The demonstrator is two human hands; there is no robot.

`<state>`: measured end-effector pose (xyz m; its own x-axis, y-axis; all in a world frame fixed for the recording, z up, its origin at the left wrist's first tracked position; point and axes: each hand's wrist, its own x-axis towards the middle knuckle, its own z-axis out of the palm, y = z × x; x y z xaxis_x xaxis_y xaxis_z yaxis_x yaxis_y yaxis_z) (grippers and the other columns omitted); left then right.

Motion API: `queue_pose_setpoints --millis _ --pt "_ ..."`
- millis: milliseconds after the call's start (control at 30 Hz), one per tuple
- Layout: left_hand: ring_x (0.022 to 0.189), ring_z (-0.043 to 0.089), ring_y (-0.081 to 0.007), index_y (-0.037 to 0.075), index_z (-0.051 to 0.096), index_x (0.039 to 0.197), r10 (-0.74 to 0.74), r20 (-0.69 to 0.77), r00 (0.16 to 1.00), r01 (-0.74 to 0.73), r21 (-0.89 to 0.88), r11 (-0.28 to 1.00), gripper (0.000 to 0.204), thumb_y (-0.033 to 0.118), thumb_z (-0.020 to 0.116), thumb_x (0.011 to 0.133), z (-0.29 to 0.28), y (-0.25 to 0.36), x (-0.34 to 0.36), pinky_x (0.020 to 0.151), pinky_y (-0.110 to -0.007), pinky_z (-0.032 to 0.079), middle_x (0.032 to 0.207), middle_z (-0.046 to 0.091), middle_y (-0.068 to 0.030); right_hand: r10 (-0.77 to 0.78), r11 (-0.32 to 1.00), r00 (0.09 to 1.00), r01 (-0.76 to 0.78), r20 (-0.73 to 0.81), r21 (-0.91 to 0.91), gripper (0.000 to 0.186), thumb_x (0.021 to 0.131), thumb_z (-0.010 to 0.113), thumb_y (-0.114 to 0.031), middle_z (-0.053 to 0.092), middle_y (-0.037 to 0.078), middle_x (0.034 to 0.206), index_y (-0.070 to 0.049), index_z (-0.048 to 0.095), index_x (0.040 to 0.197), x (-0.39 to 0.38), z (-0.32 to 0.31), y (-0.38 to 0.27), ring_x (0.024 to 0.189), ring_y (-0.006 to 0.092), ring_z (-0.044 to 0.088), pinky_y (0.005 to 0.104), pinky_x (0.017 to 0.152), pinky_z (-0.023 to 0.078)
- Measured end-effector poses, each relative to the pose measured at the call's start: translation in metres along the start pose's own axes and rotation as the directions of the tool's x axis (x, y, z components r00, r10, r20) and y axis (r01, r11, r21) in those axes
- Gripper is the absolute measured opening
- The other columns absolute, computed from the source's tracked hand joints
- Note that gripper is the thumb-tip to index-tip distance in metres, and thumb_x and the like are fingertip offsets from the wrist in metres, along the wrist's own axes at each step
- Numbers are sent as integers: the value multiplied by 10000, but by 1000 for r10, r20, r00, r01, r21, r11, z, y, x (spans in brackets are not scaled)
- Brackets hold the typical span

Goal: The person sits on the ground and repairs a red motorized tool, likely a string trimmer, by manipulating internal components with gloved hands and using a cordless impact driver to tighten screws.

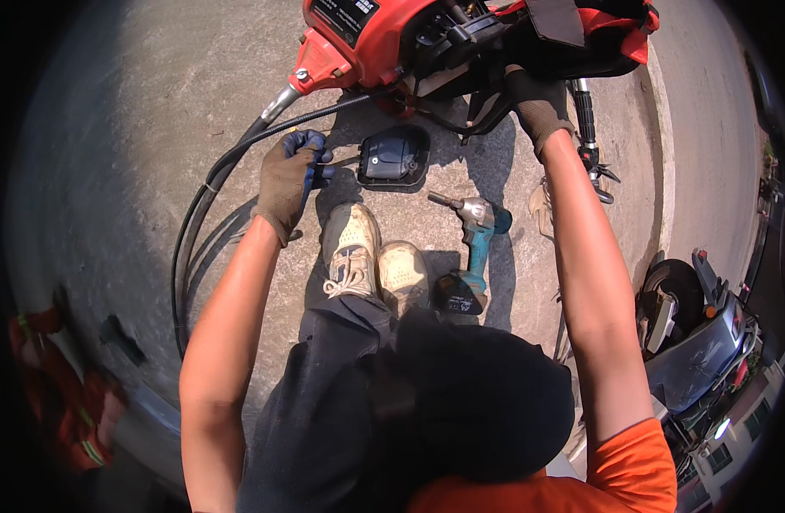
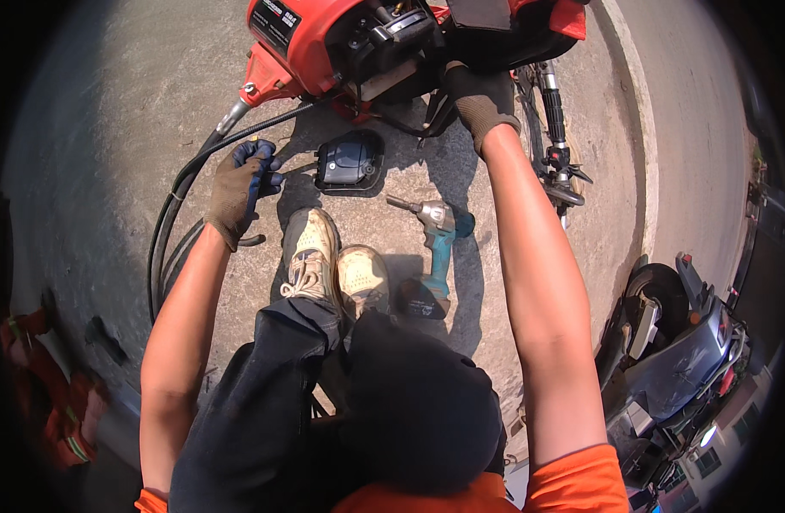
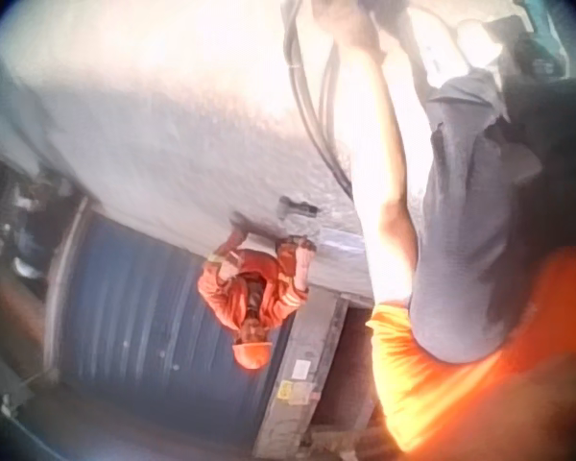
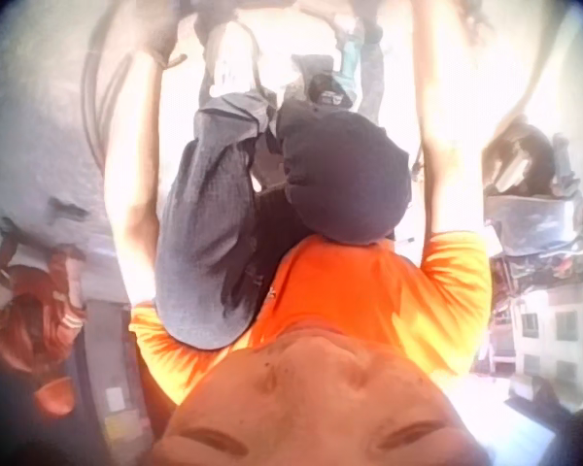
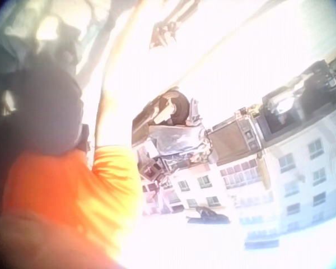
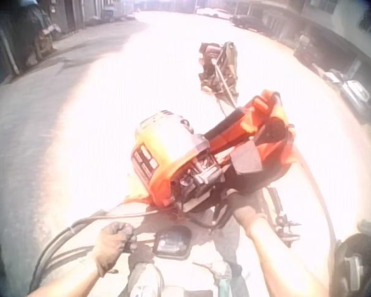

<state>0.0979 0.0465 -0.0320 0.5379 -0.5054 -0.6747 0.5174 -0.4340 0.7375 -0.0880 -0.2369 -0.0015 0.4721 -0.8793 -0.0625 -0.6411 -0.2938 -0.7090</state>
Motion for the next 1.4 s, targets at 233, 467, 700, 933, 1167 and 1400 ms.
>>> queue_pose_setpoints --millis 233,467,700,933,1167,1400 --pt "818 686 -195 -18 592 1145 -124 225 966 126 6 992 237 120 590 952 -8 2 -21 772 -334 589 969 678 -114 -52 994 998 55 35 -89 544 817 650 -453 681 184 1146 -62 639 1196 -6 -2 25 1082 369 633 410 936 484" --pt "864 668 -173 -43 600 1176 -139 348 927 132 45 990 261 91 609 951 -7 6 -35 831 -317 573 993 668 -100 666 645 743 -617 66 451 355 878 704 -295 658 59 834 47 646 953 -181 -23 110 699 93 576 265 608 463" --pt "795 646 -139 -50 602 1198 -145 414 899 126 71 989 324 171 628 962 8 11 -46 765 -307 576 946 650 -72 667 740 664 -645 338 -192 650 680 765 -439 656 231 1106 11 578 1110 -273 33 170 1045 375 638 414 908 481" --pt "746 614 -144 -33 608 1149 -50 439 897 139 -172 975 304 216 613 975 14 22 -44 744 -320 554 895 631 -72 568 704 768 -640 297 307 394 649 747 -80 664 42 850 -14 624 1018 -255 18 147 759 158 607 319 719 499" --pt "869 603 -186 -31 571 1189 50 507 861 146 -340 929 297 173 600 976 47 35 -43 843 -359 540 988 620 -109 306 884 833 -428 461 186 487 655 814 -51 697 78 1048 -13 648 1112 -193 -90 48 965 155 660 330 833 533" --pt "756 520 -137 19 578 1186 80 533 843 181 -419 890 294 218 606 971 50 43 -34 705 -297 468 910 566 -46 175 502 787 -588 591 634 570 682 816 -108 684 101 1053 4 604 1199 -172 -64 38 934 201 668 340 821 557"
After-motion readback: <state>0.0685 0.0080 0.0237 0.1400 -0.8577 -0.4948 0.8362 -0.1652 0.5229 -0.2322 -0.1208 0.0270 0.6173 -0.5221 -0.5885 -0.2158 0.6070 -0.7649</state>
